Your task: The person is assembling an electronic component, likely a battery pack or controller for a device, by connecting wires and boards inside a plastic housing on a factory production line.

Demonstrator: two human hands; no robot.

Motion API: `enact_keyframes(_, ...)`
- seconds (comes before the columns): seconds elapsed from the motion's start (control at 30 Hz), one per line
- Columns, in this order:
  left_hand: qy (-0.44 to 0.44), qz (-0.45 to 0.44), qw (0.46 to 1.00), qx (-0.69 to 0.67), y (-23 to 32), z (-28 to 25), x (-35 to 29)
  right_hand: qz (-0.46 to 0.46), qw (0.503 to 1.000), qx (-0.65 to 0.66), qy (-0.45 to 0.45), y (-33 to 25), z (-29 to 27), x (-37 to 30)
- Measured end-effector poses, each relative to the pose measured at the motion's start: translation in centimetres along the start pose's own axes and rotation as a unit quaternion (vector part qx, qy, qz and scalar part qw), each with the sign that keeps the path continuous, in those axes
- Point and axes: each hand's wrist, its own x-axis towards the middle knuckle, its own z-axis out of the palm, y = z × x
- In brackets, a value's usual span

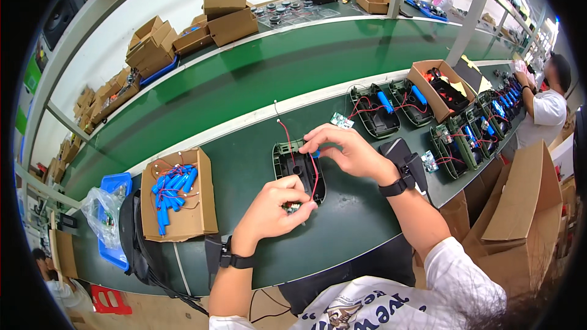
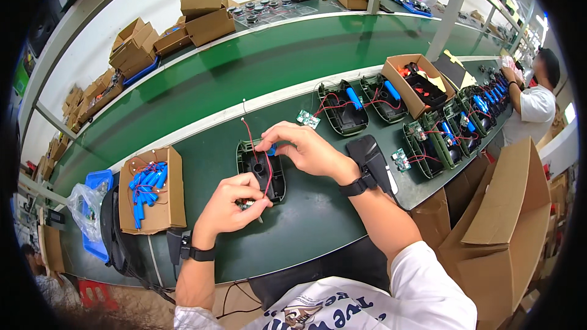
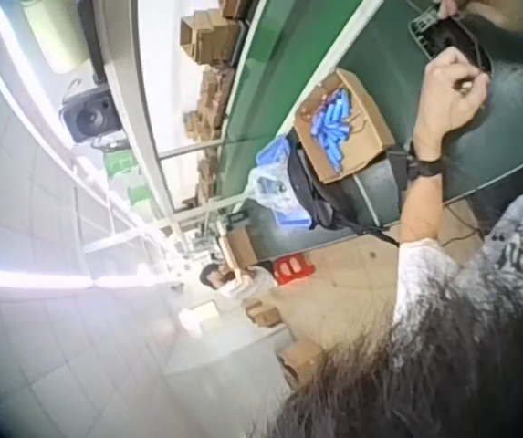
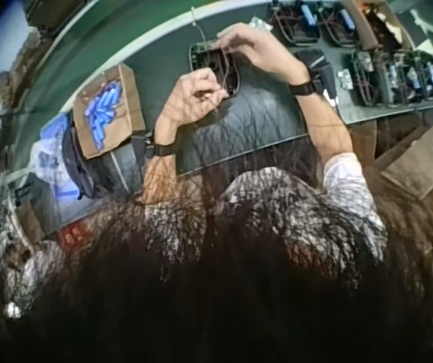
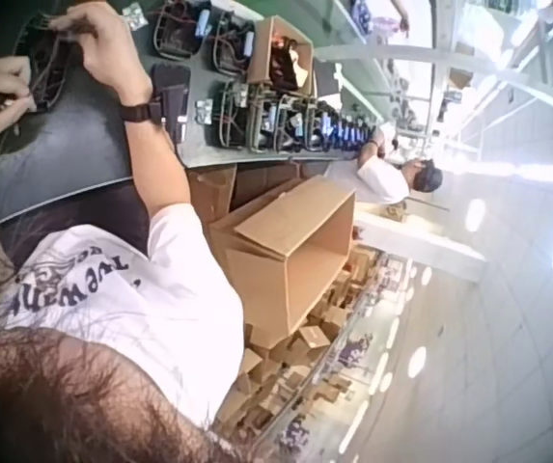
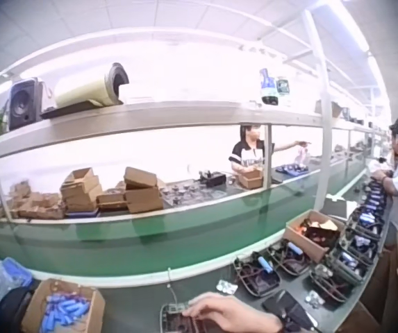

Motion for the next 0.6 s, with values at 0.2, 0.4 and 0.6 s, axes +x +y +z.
enact_keyframes(0.2,0.014,-0.02,0.996,-0.091,-1.7,-1.1,-0.3,0.019,0.991,-0.111,-0.074,0.2,0.9,-0.2)
enact_keyframes(0.4,0.268,-0.036,0.959,0.087,-4.5,0.6,0.7,-0.046,0.985,-0.152,-0.073,0.9,1.7,-0.3)
enact_keyframes(0.6,0.228,-0.023,0.963,0.14,-5.0,2.0,2.0,-0.019,0.992,-0.124,-0.007,1.4,1.5,-1.1)
